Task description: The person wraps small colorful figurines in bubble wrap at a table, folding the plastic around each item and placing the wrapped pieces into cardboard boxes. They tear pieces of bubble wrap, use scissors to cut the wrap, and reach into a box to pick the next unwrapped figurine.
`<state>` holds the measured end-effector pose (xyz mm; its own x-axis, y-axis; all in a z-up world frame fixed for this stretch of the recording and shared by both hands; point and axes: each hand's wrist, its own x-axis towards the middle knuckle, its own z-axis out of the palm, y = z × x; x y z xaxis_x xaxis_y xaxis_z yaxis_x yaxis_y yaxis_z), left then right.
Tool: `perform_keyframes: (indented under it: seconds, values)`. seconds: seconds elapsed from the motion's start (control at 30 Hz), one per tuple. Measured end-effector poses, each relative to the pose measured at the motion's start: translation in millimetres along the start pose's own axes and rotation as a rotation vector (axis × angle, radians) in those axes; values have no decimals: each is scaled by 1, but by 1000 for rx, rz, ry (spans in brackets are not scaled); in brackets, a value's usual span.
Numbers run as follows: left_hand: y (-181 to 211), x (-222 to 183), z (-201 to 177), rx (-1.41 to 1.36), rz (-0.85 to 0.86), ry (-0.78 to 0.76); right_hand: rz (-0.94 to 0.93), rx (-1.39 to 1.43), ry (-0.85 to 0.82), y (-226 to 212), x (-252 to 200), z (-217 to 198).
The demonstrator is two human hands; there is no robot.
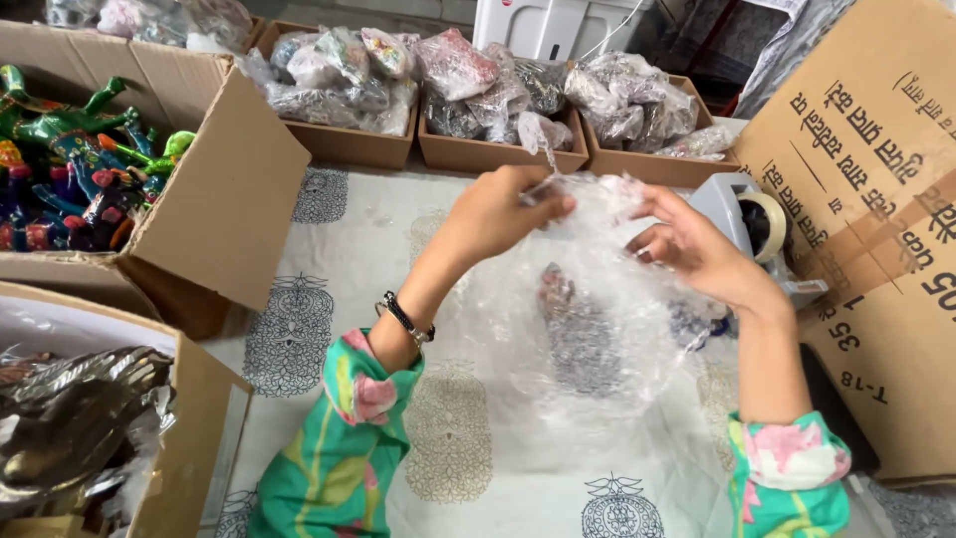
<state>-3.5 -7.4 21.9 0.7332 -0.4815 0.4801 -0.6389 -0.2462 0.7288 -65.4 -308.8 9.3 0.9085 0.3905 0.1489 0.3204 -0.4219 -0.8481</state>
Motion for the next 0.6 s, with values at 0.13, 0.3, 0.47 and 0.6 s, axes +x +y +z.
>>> perform_keyframes:
  seconds: [0.13, 0.3, 0.47, 0.6]
  values:
    - [-12, 2, -1, -24, -305, -53, 124, 2, -63, -47, 7, 27]
    - [-33, 2, 9, -216, -296, -82, 160, 115, -36, 10, 13, 26]
    - [-30, 0, 20, -124, -305, -110, 81, -86, 82, -34, 20, 58]
    - [-36, -2, 23, -58, -267, -101, 166, -190, 144, -38, 26, 65]
